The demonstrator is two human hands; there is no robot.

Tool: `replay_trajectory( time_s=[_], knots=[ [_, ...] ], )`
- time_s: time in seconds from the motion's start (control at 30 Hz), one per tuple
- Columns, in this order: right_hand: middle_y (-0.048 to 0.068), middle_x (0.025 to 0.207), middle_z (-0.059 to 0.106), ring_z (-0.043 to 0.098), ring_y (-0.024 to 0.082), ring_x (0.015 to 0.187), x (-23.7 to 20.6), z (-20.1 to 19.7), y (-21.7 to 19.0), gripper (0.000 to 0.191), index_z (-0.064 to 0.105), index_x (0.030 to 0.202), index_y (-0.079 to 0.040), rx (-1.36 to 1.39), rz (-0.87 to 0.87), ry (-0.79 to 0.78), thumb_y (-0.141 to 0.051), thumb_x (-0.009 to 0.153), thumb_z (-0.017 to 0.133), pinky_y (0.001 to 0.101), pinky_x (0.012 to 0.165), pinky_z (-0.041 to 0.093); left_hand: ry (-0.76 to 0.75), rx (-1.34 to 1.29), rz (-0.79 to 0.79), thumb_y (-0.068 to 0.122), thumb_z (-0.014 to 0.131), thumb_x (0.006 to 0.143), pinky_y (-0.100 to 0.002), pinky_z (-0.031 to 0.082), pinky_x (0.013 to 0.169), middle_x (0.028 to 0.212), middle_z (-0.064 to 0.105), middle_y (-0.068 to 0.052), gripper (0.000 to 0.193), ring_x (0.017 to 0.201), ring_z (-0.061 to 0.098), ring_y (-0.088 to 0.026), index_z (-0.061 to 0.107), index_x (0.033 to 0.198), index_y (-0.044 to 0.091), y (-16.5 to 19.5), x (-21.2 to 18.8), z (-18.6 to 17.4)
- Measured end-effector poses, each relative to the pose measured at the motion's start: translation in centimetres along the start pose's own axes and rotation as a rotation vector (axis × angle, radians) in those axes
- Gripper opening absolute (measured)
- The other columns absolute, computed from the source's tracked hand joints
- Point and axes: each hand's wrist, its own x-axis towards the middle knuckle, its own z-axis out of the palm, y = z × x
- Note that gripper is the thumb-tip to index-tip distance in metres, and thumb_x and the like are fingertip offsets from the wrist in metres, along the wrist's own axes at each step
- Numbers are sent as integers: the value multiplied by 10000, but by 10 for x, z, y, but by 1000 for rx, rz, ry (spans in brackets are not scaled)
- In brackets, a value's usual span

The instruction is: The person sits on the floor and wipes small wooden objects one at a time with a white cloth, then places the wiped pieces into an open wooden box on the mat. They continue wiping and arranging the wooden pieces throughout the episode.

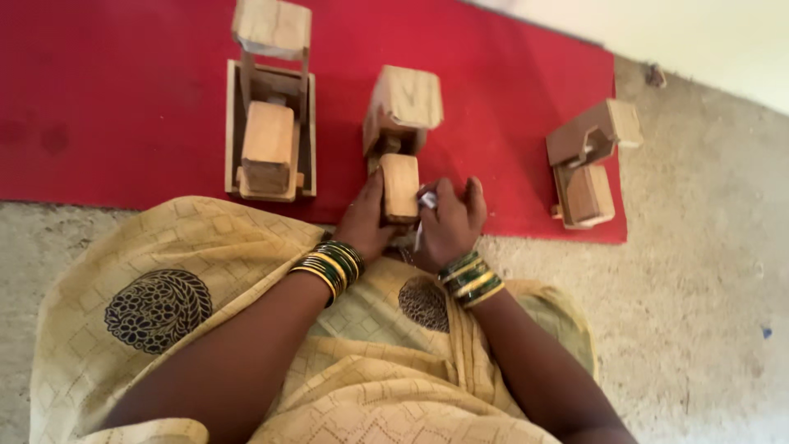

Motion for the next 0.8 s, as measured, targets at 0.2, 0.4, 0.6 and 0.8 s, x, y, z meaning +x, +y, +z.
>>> replay_trajectory(
  time_s=[0.2,0.4,0.6,0.8],
  knots=[
    [152,1101,680,718,267,996,17,-27,-15,320,719,1082,-50,326,14,127,94,812,625,375,862,607,-39,-241,-57,-66,704,765,-362,493,1106,1576,436,-180,1026,1361,567,-275,157,1618,93,3,7,-4],
    [151,1368,617,624,275,1247,6,-7,-32,368,588,1309,-111,181,40,-9,-196,951,574,411,1042,512,-86,-197,-237,-24,712,819,-355,468,1128,1606,395,-135,991,1387,530,-259,148,1613,161,12,4,-8],
    [210,1675,326,279,401,1534,8,7,-24,580,330,1606,-61,-61,-387,-231,-276,1068,362,553,1191,214,-113,-102,-123,86,697,890,-417,343,1175,1656,261,-170,961,1463,373,-337,86,1629,147,14,4,-10],
    [197,1433,627,580,318,1336,37,51,21,453,574,1433,-24,688,110,-41,-118,999,482,422,1133,447,28,112,-54,107,848,749,-466,353,1179,1571,426,-177,1014,1427,444,-379,270,1582,116,11,1,-6]
  ],
)
